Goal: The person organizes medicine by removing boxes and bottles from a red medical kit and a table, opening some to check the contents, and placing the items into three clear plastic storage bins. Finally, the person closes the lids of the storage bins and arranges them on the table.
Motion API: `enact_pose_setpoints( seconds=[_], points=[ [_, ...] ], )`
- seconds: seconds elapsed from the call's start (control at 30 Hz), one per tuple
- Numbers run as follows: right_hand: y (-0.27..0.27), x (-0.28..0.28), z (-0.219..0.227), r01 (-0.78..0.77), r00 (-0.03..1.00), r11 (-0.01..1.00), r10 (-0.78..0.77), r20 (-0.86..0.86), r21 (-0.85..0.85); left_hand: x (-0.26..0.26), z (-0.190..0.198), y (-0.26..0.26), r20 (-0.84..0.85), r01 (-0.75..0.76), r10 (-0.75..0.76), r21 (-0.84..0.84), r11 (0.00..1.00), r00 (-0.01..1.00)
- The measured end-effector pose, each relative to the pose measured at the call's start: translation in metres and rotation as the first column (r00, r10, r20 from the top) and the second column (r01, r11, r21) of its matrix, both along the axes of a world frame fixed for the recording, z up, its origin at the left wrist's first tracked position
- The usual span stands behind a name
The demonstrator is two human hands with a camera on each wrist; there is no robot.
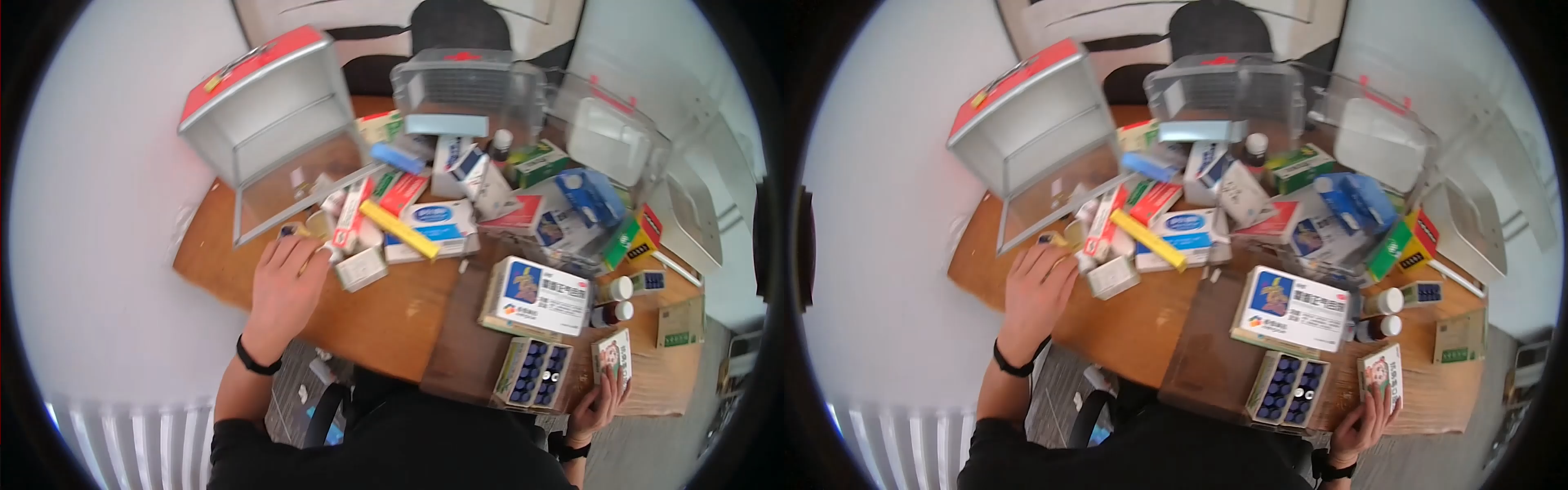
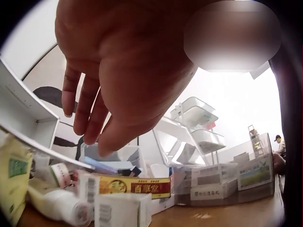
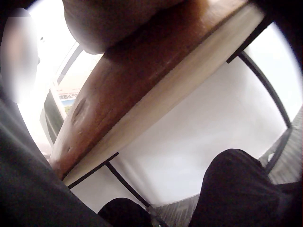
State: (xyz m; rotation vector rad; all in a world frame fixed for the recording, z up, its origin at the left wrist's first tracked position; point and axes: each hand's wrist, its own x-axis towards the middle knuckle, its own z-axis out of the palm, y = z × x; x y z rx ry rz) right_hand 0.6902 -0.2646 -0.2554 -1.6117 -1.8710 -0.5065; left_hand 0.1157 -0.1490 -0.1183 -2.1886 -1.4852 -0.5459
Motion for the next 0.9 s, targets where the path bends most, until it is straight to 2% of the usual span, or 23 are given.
enact_pose_setpoints(
  seconds=[0.17,0.23,0.27,0.33,0.43,0.6,0.67,0.73,0.9],
  points=[
    [-0.002,-0.009,0.004,0.050,0.998,0.999,-0.050,-0.035,-0.007,0.029,0.052,0.021,0.055,0.146,-0.144,-0.037,0.989,0.988],
    [-0.002,-0.009,0.005,0.040,0.999,0.999,-0.041,-0.012,-0.014,0.035,0.069,0.045,0.095,0.268,-0.256,-0.144,0.953,0.962],
    [-0.002,-0.009,0.006,0.039,0.999,0.999,-0.039,-0.015,-0.012,0.039,0.074,0.061,0.094,0.275,-0.264,-0.139,0.951,0.960],
    [-0.002,-0.010,0.006,0.050,0.998,0.999,-0.050,-0.025,-0.003,0.046,0.079,0.095,0.063,0.318,-0.313,-0.269,0.909,0.948],
    [-0.001,-0.012,0.004,0.063,0.997,0.998,-0.062,-0.050,0.016,0.071,0.077,0.148,0.060,0.363,-0.365,-0.338,0.868,0.929],
    [-0.002,-0.011,0.003,0.065,0.994,0.997,-0.061,-0.085,0.037,0.110,0.058,0.212,-0.005,0.480,-0.507,-0.310,0.820,0.862],
    [-0.003,-0.012,0.004,0.059,0.993,0.998,-0.055,-0.101,0.033,0.118,0.050,0.224,-0.037,0.520,-0.556,-0.306,0.798,0.831],
    [-0.006,-0.012,0.003,0.076,0.993,0.997,-0.074,-0.092,0.018,0.124,0.044,0.233,-0.030,0.489,-0.549,-0.413,0.768,0.835],
    [-0.007,-0.007,-0.002,0.055,0.992,0.998,-0.054,-0.113,0.006,0.124,0.031,0.242,-0.106,0.516,-0.577,-0.340,0.786,0.810]
  ],
)
